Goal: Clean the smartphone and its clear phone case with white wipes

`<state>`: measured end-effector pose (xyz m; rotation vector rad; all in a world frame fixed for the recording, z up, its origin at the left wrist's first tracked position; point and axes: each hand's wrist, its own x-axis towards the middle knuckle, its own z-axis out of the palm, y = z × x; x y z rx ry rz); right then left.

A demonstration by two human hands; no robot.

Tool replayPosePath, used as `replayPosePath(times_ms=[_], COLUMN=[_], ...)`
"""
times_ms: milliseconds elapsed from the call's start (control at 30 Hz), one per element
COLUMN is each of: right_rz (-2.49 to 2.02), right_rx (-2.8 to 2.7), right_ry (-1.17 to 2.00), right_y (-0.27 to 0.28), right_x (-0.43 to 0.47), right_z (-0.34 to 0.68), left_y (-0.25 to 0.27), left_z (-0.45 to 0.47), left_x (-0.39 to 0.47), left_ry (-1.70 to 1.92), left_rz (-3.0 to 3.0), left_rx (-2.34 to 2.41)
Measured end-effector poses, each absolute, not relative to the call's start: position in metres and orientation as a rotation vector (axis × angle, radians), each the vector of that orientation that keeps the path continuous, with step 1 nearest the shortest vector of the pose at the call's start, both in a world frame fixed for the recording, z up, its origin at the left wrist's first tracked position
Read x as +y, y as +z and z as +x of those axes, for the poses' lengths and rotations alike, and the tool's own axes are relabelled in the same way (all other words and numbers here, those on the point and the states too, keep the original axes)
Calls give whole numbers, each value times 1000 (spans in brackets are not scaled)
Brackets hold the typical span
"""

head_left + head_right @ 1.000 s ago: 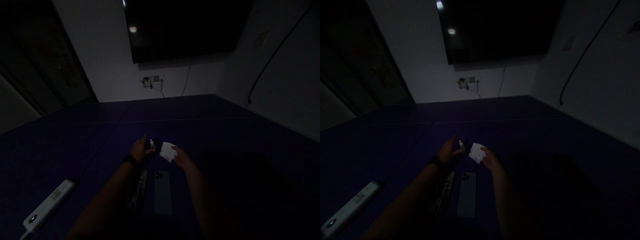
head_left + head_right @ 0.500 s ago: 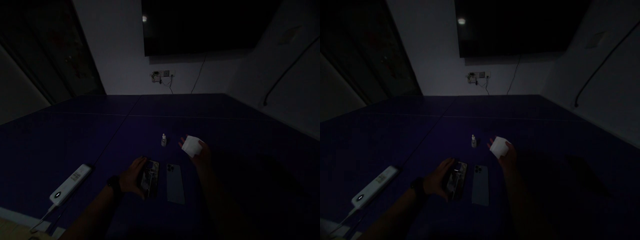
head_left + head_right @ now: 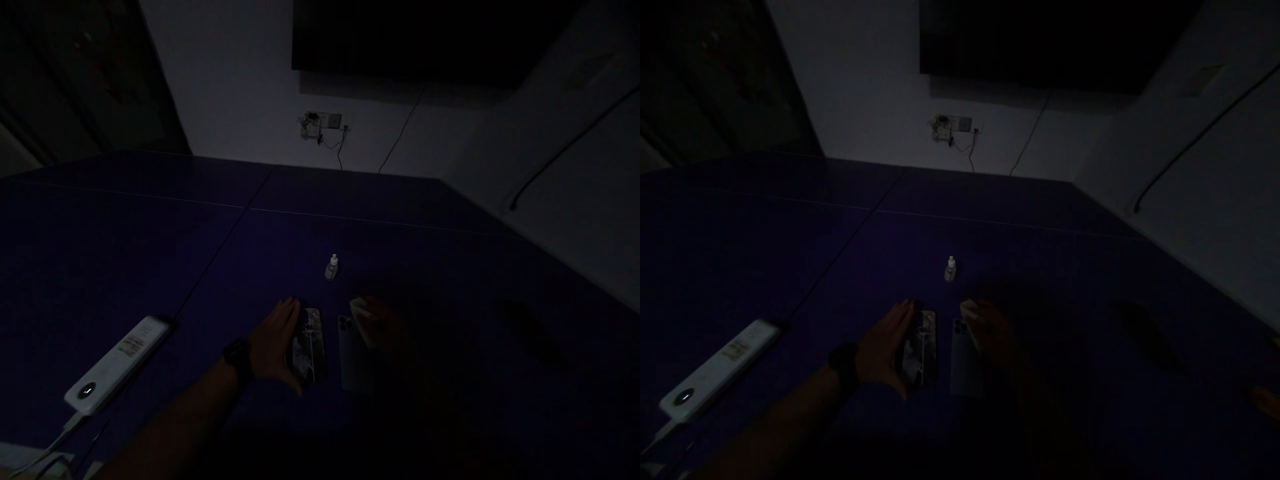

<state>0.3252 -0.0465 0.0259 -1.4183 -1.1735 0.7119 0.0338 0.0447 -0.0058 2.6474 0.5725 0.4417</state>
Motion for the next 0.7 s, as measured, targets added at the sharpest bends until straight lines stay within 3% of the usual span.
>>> replayPosePath(times_ms=[333,700], right_rz=[-1319,-1320], right_rx=[-2445,-2632], right_ry=[159,217], right_y=[10,4], right_x=[-6,-3], right_z=[297,290], left_y=[-7,-7], left_z=[27,28], left_x=[51,52], left_ry=[393,417], left_rz=[2673,2632], left_rx=[544,531])
